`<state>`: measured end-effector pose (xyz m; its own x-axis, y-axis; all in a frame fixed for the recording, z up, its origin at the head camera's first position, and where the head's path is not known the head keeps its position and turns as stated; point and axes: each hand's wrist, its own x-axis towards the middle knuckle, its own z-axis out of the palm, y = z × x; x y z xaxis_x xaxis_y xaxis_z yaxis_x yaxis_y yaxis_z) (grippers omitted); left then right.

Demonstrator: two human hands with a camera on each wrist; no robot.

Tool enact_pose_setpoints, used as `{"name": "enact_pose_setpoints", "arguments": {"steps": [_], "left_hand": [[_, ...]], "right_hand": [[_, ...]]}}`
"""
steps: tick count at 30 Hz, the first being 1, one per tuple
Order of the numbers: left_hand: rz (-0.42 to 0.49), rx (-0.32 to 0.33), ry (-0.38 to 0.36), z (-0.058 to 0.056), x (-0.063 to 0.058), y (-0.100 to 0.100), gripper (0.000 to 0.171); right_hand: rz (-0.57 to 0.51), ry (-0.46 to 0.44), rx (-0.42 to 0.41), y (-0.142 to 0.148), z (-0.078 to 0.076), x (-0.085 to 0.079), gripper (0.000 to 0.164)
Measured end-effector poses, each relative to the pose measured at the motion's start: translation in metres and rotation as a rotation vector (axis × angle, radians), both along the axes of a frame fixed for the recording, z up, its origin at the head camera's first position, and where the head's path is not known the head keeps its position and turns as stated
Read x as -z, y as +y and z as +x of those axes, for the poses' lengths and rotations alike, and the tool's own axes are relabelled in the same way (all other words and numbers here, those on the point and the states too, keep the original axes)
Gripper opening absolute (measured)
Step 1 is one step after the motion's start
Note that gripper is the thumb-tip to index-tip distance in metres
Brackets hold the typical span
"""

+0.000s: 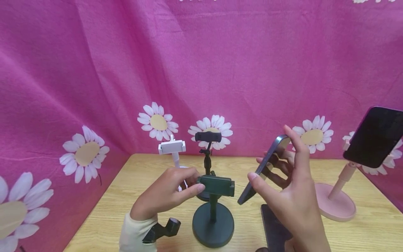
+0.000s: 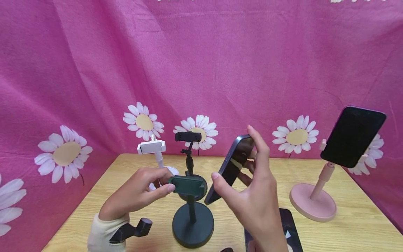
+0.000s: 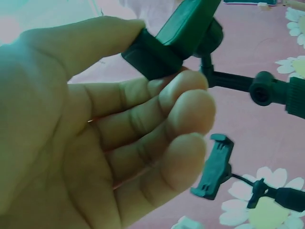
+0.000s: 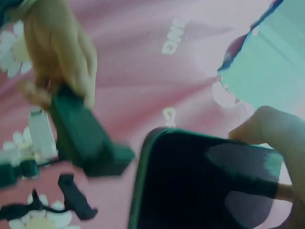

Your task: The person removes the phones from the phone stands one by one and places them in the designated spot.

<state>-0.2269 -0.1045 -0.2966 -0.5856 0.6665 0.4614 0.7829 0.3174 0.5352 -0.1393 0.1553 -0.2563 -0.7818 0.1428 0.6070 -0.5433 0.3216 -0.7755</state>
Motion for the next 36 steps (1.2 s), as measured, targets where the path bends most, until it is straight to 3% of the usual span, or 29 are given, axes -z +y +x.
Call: {"name": "enact_pose_setpoints", "arguments": {"steps": [5,10,17,23,30,36], "left_hand": [[-0.031,-0.055,-0.006,0.002,-0.002,-0.016,0.01],[-0.069,-0.13,-0.04,0.005,-0.006,-0.036,0.012],[-0.107,-0.236,-0.072,0.009,-0.01,-0.063,0.015],[-0.1,-0.306,-0.089,0.011,-0.011,-0.082,0.013],[-0.07,-0.397,-0.045,0.015,-0.007,-0.1,0.007],[-0.014,-0.477,-0.006,0.019,-0.005,-0.117,0.008]], "right_hand": [[0.177,-0.171,0.156,0.01,-0.018,0.01,0.09],[0.341,-0.339,0.19,0.015,-0.041,0.023,0.075],[0.545,-0.446,0.115,0.022,-0.079,0.052,0.071],[0.601,-0.543,0.02,0.024,-0.107,0.085,0.068],[0.677,-0.705,0.045,0.019,-0.115,0.126,0.062],[0.772,-0.719,0.097,0.011,-0.113,0.143,0.059]]}}
